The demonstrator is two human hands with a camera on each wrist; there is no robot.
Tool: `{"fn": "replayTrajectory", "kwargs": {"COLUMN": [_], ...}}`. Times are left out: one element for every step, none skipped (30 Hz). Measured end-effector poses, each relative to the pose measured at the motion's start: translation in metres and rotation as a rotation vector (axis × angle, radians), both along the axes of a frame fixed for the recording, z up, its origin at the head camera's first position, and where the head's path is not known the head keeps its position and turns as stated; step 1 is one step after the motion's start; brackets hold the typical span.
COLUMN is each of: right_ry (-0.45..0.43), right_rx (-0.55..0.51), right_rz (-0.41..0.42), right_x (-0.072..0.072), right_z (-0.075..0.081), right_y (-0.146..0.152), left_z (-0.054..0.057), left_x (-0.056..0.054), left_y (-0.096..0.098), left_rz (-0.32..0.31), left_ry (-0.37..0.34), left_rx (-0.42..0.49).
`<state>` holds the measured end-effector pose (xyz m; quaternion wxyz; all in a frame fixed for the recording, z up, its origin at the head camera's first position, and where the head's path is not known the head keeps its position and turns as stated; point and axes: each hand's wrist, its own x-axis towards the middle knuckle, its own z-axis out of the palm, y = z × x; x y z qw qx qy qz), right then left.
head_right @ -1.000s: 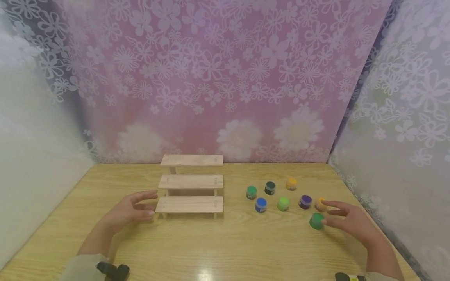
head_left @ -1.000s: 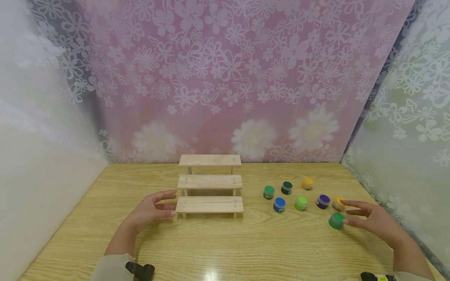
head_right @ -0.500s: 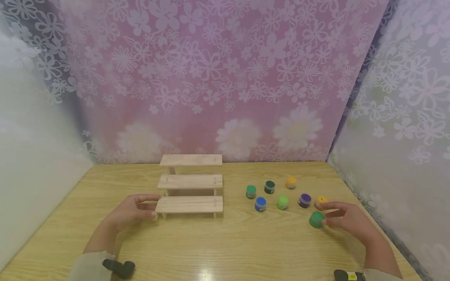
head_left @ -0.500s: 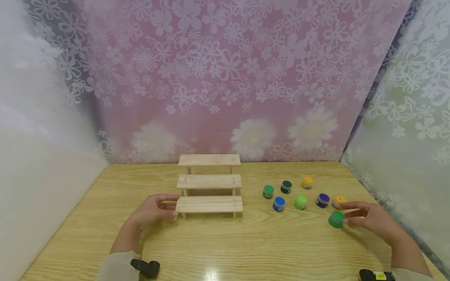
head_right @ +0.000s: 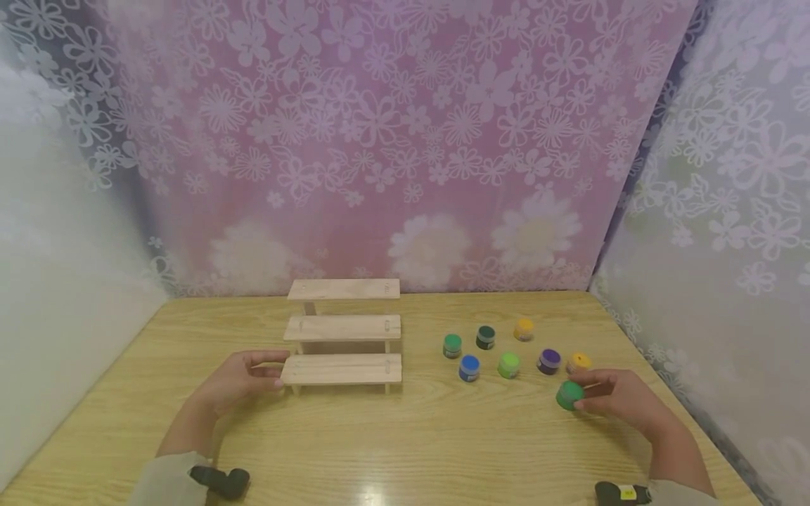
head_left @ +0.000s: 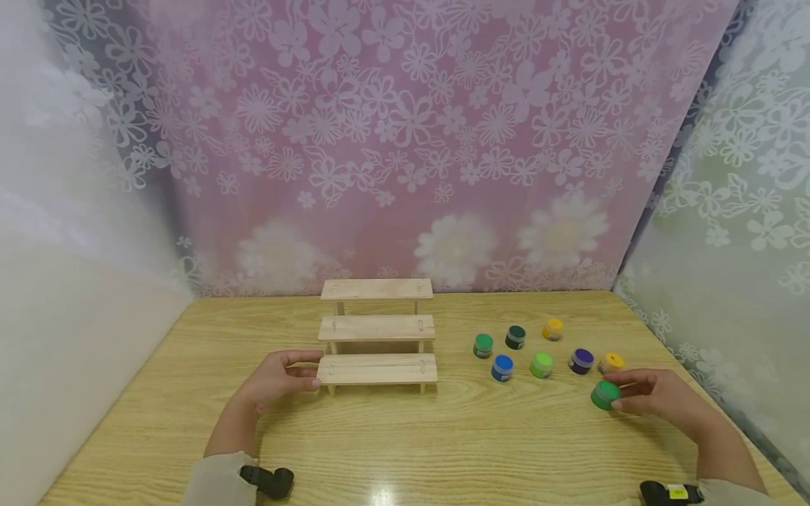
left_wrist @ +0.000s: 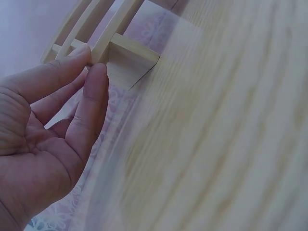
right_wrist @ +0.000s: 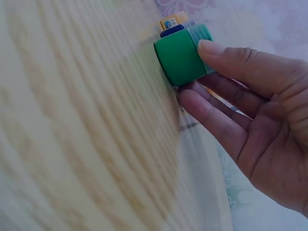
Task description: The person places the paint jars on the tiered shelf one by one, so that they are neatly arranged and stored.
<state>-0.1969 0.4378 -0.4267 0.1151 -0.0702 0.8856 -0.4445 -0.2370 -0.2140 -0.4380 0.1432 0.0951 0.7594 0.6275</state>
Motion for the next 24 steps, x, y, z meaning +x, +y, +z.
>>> {"fn": "replayTrajectory", "kwargs": {"right_ry": [-0.004,-0.006,-0.007,-0.006,-0.004,-0.002,0.002,0.006,0.014,0.023,0.032,0.043,0.052,0.064,0.073,0.079,0.086,0.091,0.097,0.103,0.109,0.117,0.123,0.127], "right_rx": [-0.008,-0.011,-0.017,-0.022,-0.024,-0.027,-0.025,-0.016,-0.015,-0.011,-0.004,0.005,0.01,0.013,0.015,0.018,0.023,0.025,0.022,0.02,0.016,0.011,0.007,-0.002], "right_rz": [0.005,0.004,0.01,0.013,0.015,0.012,0.011,0.002,0.007,0.005,0.006,0.001,-0.004,-0.004,-0.001,-0.003,-0.003,-0.005,-0.001,0.005,0.01,0.016,0.018,0.02], "right_x": [-0.001,-0.001,-0.002,-0.002,-0.002,-0.002,-0.002,-0.002,-0.002,-0.002,-0.001,-0.001,-0.001,-0.001,-0.001,-0.002,-0.003,-0.003,-0.004,-0.005,-0.006,-0.006,-0.007,-0.007], "right_z": [0.0,-0.001,-0.001,-0.002,-0.002,-0.002,-0.002,-0.001,-0.001,0.0,0.001,0.002,0.003,0.004,0.006,0.007,0.008,0.01,0.011,0.013,0.014,0.015,0.017,0.018], "right_y": [0.0,0.0,0.0,0.0,-0.001,-0.002,-0.002,-0.004,-0.005,-0.006,-0.008,-0.01,-0.012,-0.015,-0.017,-0.019,-0.021,-0.024,-0.026,-0.029,-0.031,-0.033,-0.035,-0.037], "left_z": [0.0,0.0,0.0,0.0,0.0,-0.001,-0.001,-0.001,-0.001,-0.002,-0.002,-0.003,-0.003,-0.003,-0.004,-0.004,-0.004,-0.005,-0.005,-0.006,-0.006,-0.006,-0.006,-0.006], "left_x": [0.0,0.0,0.0,0.0,0.0,0.0,0.0,-0.001,-0.001,-0.001,-0.002,-0.002,-0.002,-0.003,-0.003,-0.003,-0.003,-0.003,-0.003,-0.003,-0.003,-0.003,-0.003,-0.003], "left_y": [0.0,0.0,0.0,0.0,0.0,0.0,0.0,0.0,0.0,0.0,0.0,0.0,0.001,0.0,0.001,0.001,0.0,0.0,0.0,0.0,-0.001,-0.001,-0.001,0.0], "left_rz": [0.001,0.001,0.003,0.002,0.002,0.003,0.003,0.001,0.0,-0.004,-0.007,-0.011,-0.017,-0.019,-0.021,-0.018,-0.016,-0.011,-0.007,0.002,0.005,0.005,0.002,-0.002], "left_ry": [-0.002,-0.002,-0.005,-0.007,-0.008,-0.009,-0.009,-0.009,-0.009,-0.005,-0.003,-0.003,-0.001,0.0,0.0,0.002,0.001,0.001,0.002,-0.001,-0.001,0.0,0.001,0.001], "left_rx": [0.006,0.011,0.016,0.02,0.022,0.025,0.028,0.03,0.034,0.034,0.039,0.045,0.049,0.051,0.054,0.051,0.048,0.042,0.035,0.031,0.028,0.026,0.03,0.035]}}
